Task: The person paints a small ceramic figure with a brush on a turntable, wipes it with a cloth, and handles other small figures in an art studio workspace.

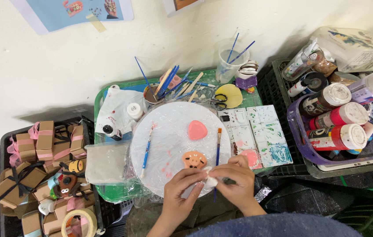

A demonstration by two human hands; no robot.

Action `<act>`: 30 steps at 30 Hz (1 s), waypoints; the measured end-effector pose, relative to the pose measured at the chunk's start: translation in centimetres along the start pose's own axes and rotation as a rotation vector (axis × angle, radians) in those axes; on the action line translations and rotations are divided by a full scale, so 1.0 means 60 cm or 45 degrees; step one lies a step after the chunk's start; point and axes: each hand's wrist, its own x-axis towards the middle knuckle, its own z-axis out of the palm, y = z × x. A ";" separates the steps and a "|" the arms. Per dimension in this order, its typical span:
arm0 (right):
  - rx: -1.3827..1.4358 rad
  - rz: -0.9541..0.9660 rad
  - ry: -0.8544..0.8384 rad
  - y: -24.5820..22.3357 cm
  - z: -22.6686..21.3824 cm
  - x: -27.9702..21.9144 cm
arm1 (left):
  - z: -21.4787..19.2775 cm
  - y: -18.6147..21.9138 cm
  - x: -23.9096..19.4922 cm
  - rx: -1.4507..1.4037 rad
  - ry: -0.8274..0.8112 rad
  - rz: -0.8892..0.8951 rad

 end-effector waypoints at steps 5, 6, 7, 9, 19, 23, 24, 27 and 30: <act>0.110 0.002 0.313 0.074 -0.034 0.005 | -0.037 0.009 0.098 0.443 -0.040 -0.081; 0.105 0.037 0.368 0.081 -0.049 0.002 | -0.040 0.006 0.121 0.625 -0.001 -0.033; 0.166 0.083 0.413 0.085 -0.058 -0.002 | -0.041 0.004 0.140 0.702 -0.038 -0.023; 0.288 0.153 0.524 0.094 -0.076 0.003 | -0.042 -0.001 0.182 0.823 -0.143 -0.020; 0.553 0.375 0.593 0.132 -0.095 -0.021 | 0.022 -0.049 0.241 0.956 -0.369 0.030; 0.529 0.384 0.546 0.128 -0.092 -0.025 | 0.032 -0.052 0.254 0.980 -0.368 0.020; 0.526 0.391 0.543 0.127 -0.091 -0.024 | 0.035 -0.051 0.256 1.013 -0.367 0.028; 0.537 0.376 0.527 0.127 -0.092 -0.022 | 0.043 -0.046 0.263 1.112 -0.388 0.028; 0.553 0.400 0.531 0.127 -0.094 -0.025 | 0.046 -0.036 0.264 1.177 -0.432 0.001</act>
